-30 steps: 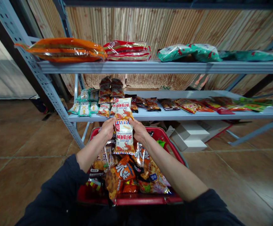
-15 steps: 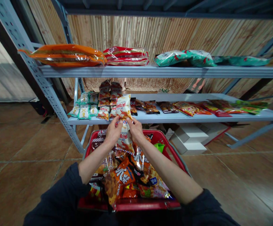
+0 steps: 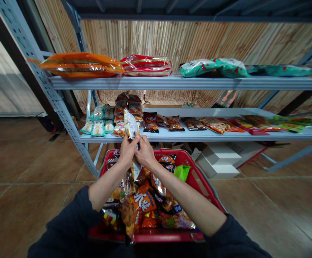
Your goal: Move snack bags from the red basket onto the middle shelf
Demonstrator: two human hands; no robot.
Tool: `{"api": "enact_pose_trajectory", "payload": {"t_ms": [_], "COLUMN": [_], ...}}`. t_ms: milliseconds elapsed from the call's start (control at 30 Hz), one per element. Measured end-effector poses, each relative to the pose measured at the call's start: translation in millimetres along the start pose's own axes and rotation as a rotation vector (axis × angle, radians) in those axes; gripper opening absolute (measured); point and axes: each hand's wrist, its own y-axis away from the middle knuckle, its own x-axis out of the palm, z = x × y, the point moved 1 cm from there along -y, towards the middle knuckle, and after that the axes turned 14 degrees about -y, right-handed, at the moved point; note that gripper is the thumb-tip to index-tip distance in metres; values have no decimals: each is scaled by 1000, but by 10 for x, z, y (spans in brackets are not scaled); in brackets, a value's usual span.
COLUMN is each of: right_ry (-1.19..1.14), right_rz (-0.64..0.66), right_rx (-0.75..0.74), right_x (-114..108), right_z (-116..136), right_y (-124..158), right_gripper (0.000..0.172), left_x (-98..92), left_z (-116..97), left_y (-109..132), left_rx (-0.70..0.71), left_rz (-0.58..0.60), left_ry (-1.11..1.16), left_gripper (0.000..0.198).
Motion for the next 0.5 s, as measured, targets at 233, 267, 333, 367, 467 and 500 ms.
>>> {"api": "enact_pose_trajectory", "payload": {"t_ms": [233,267,333,367,467,500], "right_ry": [-49,-76,-164,-217,-368,-425], "right_rz": [77,87,76,46,-102,-137], "right_rx": [-114,-114,-89,-63,70,138], "right_x": [63,60,35,13,-68,-91], "right_z": [-6,-20,-65,-95,-212,-251], "right_y": [51,58,65,62,38,31], "right_gripper": [51,49,45,42,39,40], "left_x": [-155,-175,-213,-235,-303,-322], "left_z": [96,97,80,67,41,44], "left_y": [-130,-148,-180,-195,-235,-246], "left_rx": [-118,-138,-182,-210,-282,-293], "left_rz": [-124,-121,-94,-88,-89,-81], "left_ry": [138,185,293,339,422,439], "left_gripper": [18,16,12,10,11,11]}}
